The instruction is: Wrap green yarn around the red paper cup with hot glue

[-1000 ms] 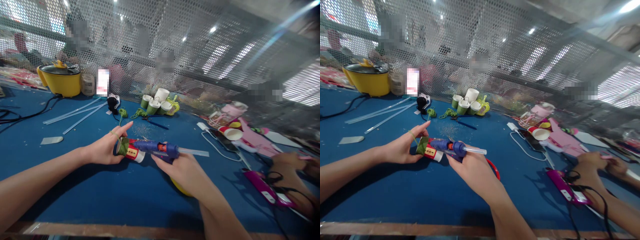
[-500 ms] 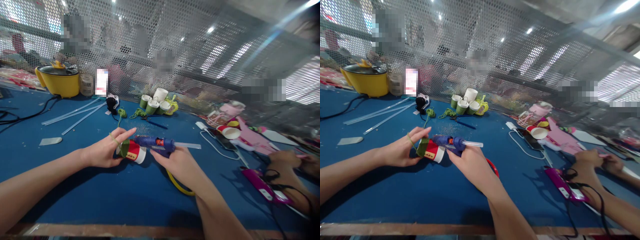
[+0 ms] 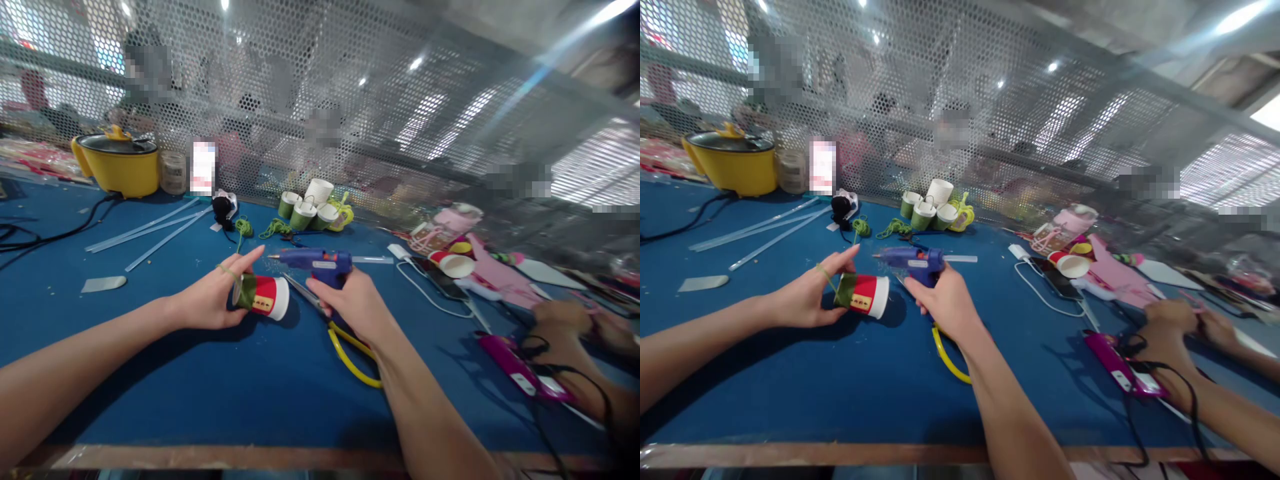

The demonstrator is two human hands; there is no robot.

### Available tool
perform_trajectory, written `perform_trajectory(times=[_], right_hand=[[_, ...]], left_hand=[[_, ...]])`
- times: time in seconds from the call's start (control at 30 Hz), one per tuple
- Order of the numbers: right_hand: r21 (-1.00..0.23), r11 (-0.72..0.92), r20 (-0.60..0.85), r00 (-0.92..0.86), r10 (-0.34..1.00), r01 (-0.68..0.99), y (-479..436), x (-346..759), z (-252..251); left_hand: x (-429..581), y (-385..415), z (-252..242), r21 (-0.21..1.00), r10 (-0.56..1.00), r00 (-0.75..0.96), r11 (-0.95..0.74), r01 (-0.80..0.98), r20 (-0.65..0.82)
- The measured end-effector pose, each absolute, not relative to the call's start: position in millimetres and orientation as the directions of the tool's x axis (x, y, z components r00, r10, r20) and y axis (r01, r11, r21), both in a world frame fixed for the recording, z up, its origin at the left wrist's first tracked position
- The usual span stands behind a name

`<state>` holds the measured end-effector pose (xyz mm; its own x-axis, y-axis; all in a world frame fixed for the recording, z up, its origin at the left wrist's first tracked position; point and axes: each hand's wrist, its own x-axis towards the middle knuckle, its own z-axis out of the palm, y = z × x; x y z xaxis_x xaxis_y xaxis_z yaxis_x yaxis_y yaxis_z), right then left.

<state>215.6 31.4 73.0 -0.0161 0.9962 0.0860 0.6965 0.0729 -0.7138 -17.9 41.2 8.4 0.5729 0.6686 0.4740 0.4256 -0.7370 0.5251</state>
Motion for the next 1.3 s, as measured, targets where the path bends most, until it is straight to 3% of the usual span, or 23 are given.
perform_trajectory(times=[0.1,0.33,0.5,0.6,0.7,0.8,0.9,1.0,1.17,1.3], right_hand=[[-0.726,0.064,0.141,0.057,0.988,0.685,50,226,67],[-0.632,-0.08,0.007,0.109,0.994,0.771,93,245,37],[-0.474,-0.138,0.034,0.175,0.984,0.87,103,250,30],[-0.361,-0.087,0.167,0.156,0.974,0.929,96,241,43],[-0.318,0.095,0.266,-0.008,0.964,0.943,77,218,60],[-0.391,0.553,0.354,-0.435,0.828,0.735,53,187,69],[-0.372,0.725,0.386,-0.613,0.689,0.58,38,162,68],[-0.387,0.747,0.395,-0.635,0.664,0.541,35,155,65],[-0.643,0.606,0.382,-0.489,0.784,0.468,44,169,60],[-0.724,0.495,0.332,-0.387,0.86,0.481,50,177,55]], left_hand=[[-16,42,9,0.577,0.695,0.533,-0.71,0.404,0.483],[-15,43,9,0.695,0.786,0.452,-0.601,0.395,0.422],[-15,47,6,0.749,0.823,0.409,-0.545,0.375,0.394],[-15,47,4,0.782,0.842,0.401,-0.507,0.362,0.361],[-15,47,3,0.81,0.854,0.4,-0.476,0.342,0.333],[-14,44,4,0.836,0.849,0.424,-0.46,0.299,0.315],[-12,41,8,0.854,0.822,0.479,-0.461,0.243,0.307],[-11,40,10,0.862,0.798,0.517,-0.465,0.204,0.309],[-13,42,6,0.822,0.781,0.516,-0.521,0.229,0.352],[-15,42,5,0.811,0.776,0.534,-0.527,0.254,0.336]])
